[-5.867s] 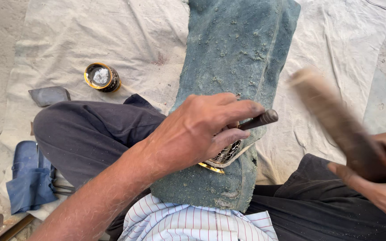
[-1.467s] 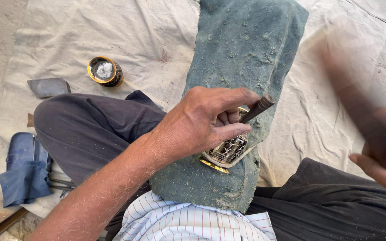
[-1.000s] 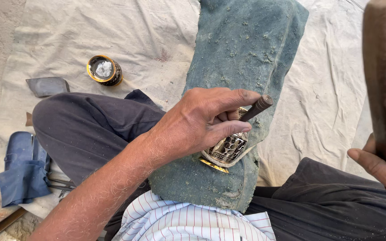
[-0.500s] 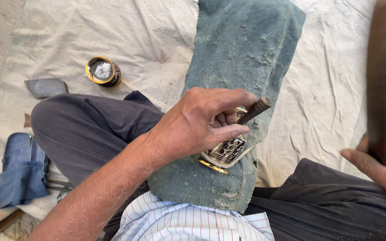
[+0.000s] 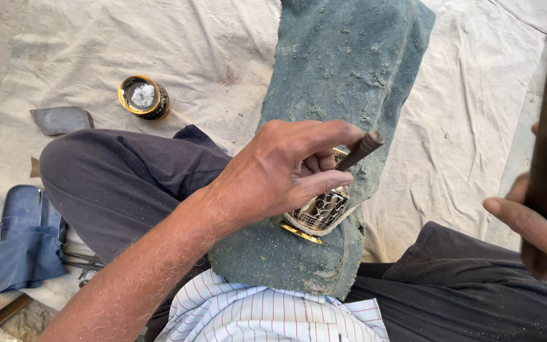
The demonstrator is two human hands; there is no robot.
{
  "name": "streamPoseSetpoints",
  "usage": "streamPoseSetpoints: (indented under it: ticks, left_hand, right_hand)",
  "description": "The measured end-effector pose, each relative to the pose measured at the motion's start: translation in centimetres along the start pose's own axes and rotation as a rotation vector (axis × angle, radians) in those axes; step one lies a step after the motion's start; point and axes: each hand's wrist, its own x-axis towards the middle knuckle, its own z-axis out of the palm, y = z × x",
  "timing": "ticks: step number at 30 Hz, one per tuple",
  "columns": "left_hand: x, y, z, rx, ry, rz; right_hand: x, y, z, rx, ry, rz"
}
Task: The person sits on the ground with a sandbag on their lap holding a small brass vase. They hold a punch against the vase surface and strike it with a wooden mallet, repositioning the punch repeatedly to emboss a decorative pattern into the metal.
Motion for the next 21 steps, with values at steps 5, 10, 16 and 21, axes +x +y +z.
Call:
streamPoseSetpoints:
  ticks: [5, 10, 16, 21]
  left_hand:
    - [0.2, 0.1, -0.3, 0.005, -0.011, 0.016]
    - [-0.1, 0.2, -0.1, -0.015, 0.005, 0.051]
    - [-0.4, 0.0, -0.1, -0.011, -0.003, 0.043]
    - [-0.6, -0.4, 0.0, -0.010, -0.006, 0.040]
  right_hand:
    - [-1.1, -0.4, 0.3, -0.056, 0.038, -0.138]
    - [-0.4, 1.9, 1.6, -0.006, 0.056, -0.077]
    - [-0.1, 4.3, 0.7, 0.025, 0.087, -0.050]
    - [-2.1, 3.9, 1.5, 0.035, 0.082, -0.039]
